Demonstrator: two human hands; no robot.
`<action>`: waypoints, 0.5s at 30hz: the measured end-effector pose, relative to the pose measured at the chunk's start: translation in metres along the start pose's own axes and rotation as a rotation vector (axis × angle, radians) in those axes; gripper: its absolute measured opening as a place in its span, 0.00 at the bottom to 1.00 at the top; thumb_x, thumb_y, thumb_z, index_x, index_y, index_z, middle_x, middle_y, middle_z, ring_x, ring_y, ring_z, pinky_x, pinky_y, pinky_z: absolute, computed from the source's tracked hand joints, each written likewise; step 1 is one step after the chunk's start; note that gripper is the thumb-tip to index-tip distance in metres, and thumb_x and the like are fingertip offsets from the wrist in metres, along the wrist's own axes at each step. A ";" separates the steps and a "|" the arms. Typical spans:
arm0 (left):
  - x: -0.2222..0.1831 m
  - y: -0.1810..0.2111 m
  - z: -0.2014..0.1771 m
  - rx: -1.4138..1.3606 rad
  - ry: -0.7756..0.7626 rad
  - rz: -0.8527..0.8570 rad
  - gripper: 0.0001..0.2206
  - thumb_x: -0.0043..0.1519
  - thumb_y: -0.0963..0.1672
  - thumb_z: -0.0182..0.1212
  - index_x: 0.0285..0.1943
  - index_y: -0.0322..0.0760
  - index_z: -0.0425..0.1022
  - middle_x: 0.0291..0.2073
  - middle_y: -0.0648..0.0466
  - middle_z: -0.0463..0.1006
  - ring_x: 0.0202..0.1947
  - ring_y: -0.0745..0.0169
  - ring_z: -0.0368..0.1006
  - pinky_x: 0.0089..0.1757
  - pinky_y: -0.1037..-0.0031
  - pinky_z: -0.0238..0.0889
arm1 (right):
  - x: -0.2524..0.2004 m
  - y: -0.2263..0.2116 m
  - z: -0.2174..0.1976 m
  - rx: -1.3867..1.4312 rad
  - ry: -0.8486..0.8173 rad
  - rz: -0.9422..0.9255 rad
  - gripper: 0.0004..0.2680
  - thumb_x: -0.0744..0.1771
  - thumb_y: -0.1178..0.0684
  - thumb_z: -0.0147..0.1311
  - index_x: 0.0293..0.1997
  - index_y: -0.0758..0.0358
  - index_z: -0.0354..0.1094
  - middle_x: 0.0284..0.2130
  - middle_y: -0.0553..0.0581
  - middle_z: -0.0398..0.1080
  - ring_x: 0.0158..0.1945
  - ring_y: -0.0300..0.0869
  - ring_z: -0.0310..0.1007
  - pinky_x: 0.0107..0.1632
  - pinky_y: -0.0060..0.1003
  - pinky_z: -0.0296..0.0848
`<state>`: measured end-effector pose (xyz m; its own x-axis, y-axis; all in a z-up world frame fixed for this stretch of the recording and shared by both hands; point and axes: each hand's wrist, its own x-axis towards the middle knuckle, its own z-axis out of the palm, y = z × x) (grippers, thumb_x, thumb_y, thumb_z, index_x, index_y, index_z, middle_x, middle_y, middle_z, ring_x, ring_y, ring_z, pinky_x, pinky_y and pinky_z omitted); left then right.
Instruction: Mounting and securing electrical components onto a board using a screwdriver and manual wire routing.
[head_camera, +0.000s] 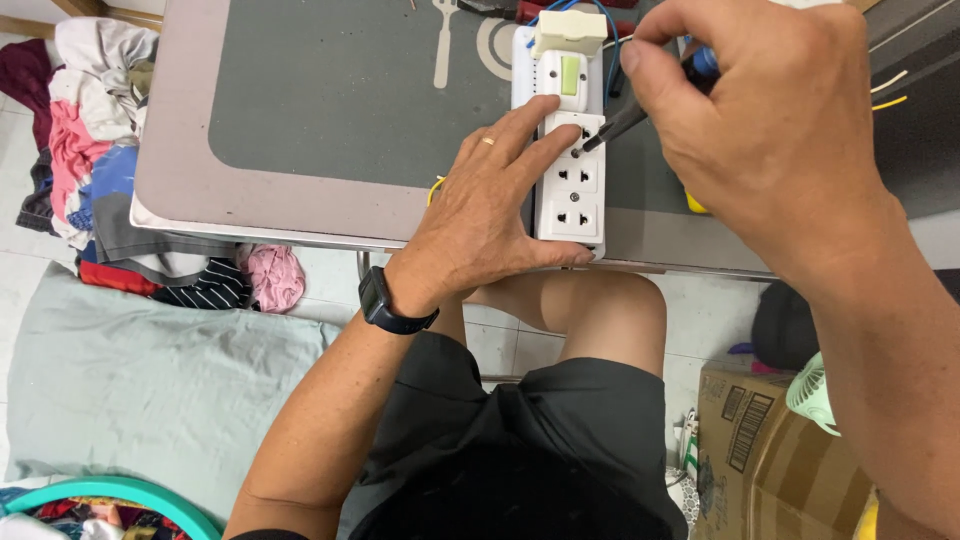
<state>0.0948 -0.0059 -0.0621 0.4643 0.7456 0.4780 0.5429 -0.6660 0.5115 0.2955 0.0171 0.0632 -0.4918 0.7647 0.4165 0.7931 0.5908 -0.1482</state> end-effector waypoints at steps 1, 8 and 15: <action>0.000 0.001 0.000 -0.005 -0.008 -0.011 0.44 0.53 0.59 0.75 0.70 0.40 0.54 0.71 0.44 0.51 0.70 0.37 0.55 0.61 0.48 0.54 | -0.001 0.006 0.003 -0.052 0.048 -0.057 0.04 0.74 0.59 0.61 0.43 0.65 0.77 0.28 0.53 0.70 0.31 0.45 0.65 0.40 0.43 0.60; 0.001 0.001 0.000 -0.013 0.002 -0.012 0.44 0.53 0.59 0.75 0.70 0.39 0.55 0.71 0.43 0.51 0.70 0.37 0.56 0.61 0.49 0.54 | 0.002 -0.004 -0.004 0.046 -0.046 -0.010 0.03 0.74 0.60 0.58 0.47 0.65 0.77 0.24 0.53 0.67 0.24 0.41 0.60 0.34 0.38 0.58; 0.001 0.001 0.001 0.004 0.003 -0.012 0.45 0.52 0.59 0.78 0.70 0.39 0.54 0.70 0.43 0.52 0.70 0.38 0.56 0.61 0.49 0.55 | 0.006 0.017 0.013 -0.283 0.064 -0.167 0.03 0.75 0.54 0.61 0.48 0.60 0.76 0.36 0.55 0.70 0.41 0.53 0.69 0.37 0.47 0.62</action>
<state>0.0970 -0.0058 -0.0614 0.4555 0.7538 0.4736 0.5516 -0.6566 0.5144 0.3013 0.0353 0.0518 -0.6065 0.6404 0.4712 0.7764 0.6047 0.1777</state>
